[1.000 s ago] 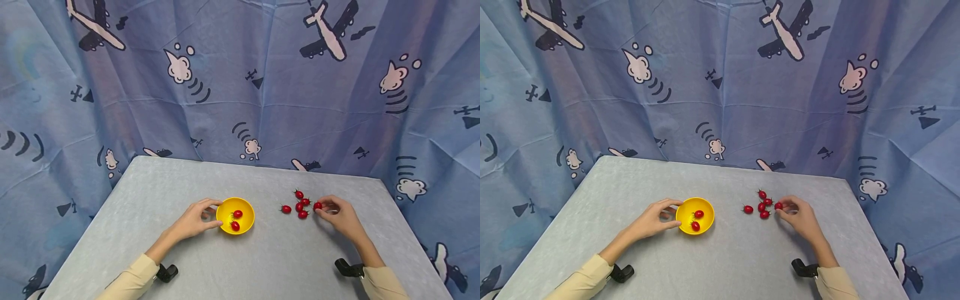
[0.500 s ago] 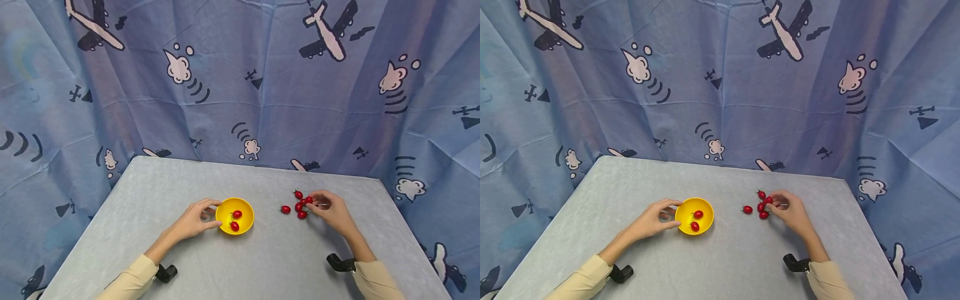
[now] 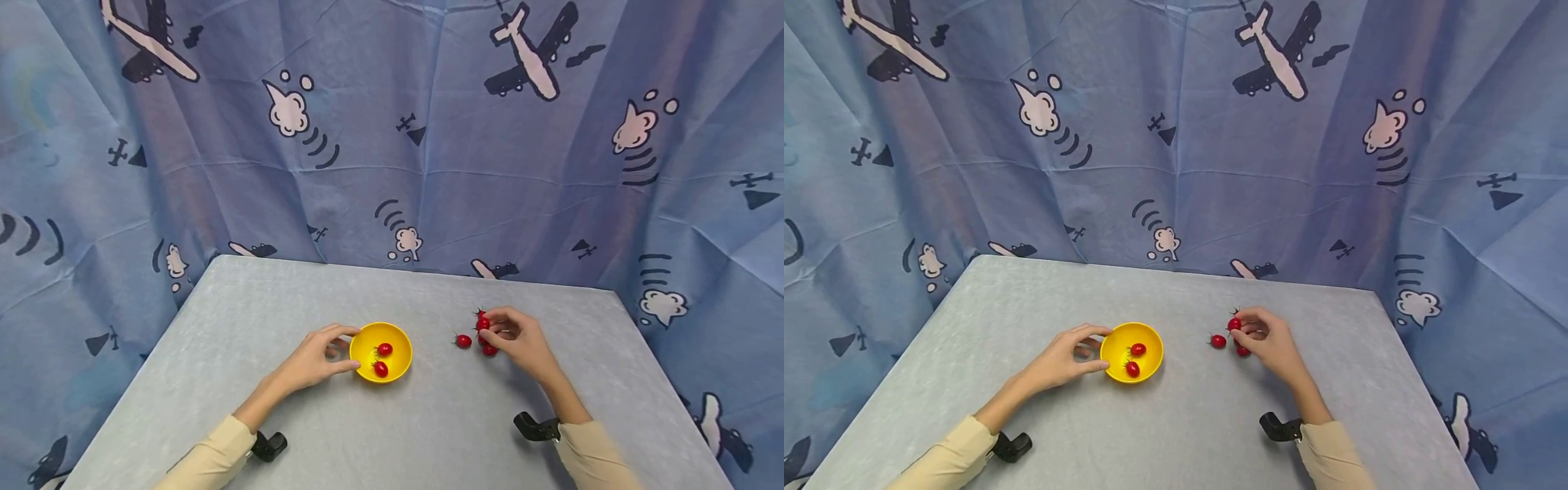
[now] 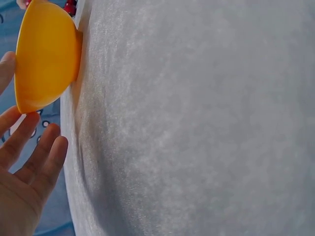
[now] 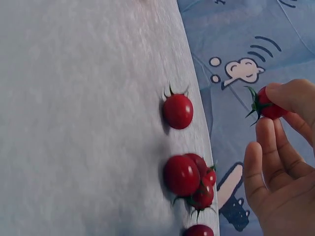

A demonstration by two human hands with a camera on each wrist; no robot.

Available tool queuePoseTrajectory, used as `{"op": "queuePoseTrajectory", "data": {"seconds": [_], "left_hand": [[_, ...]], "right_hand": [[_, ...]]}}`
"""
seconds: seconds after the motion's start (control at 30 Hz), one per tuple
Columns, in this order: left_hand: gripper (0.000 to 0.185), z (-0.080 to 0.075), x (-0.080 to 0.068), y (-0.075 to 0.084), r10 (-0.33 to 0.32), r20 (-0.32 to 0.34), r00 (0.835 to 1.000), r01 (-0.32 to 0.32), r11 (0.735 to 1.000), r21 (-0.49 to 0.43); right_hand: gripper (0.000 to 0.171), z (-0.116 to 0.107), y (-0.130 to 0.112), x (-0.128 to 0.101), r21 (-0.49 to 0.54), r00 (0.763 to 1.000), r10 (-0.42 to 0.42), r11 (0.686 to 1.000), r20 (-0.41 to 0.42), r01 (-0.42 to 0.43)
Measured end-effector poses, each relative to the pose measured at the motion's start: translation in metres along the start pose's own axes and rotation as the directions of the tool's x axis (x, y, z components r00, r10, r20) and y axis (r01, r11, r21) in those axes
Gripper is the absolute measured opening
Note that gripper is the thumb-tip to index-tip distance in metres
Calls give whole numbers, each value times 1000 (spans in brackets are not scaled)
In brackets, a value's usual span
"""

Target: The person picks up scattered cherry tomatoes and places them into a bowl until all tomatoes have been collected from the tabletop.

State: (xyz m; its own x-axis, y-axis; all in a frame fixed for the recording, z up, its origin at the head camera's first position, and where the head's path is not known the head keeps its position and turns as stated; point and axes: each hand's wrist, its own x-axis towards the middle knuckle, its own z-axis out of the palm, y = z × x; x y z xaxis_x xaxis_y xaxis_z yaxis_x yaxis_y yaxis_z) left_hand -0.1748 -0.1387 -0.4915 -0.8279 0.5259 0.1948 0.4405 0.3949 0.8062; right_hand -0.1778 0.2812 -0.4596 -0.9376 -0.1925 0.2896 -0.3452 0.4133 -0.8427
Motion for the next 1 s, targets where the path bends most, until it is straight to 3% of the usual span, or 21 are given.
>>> {"op": "queuePoseTrajectory", "data": {"seconds": [0.2,0.73,1.0], "left_hand": [[57,1,1,-2,33,-9,999,-33,999,7],[57,1,1,-3,14,-13,1000,-14,1000,8],[57,1,0,-3,-2,-9,1000,2,1000,1]], "right_hand": [[29,11,4,5,34,1000,-4,999,8,3],[28,43,-12,15,94,997,-28,995,68,22],[26,56,-53,17,88,992,-12,996,127,1]]}}
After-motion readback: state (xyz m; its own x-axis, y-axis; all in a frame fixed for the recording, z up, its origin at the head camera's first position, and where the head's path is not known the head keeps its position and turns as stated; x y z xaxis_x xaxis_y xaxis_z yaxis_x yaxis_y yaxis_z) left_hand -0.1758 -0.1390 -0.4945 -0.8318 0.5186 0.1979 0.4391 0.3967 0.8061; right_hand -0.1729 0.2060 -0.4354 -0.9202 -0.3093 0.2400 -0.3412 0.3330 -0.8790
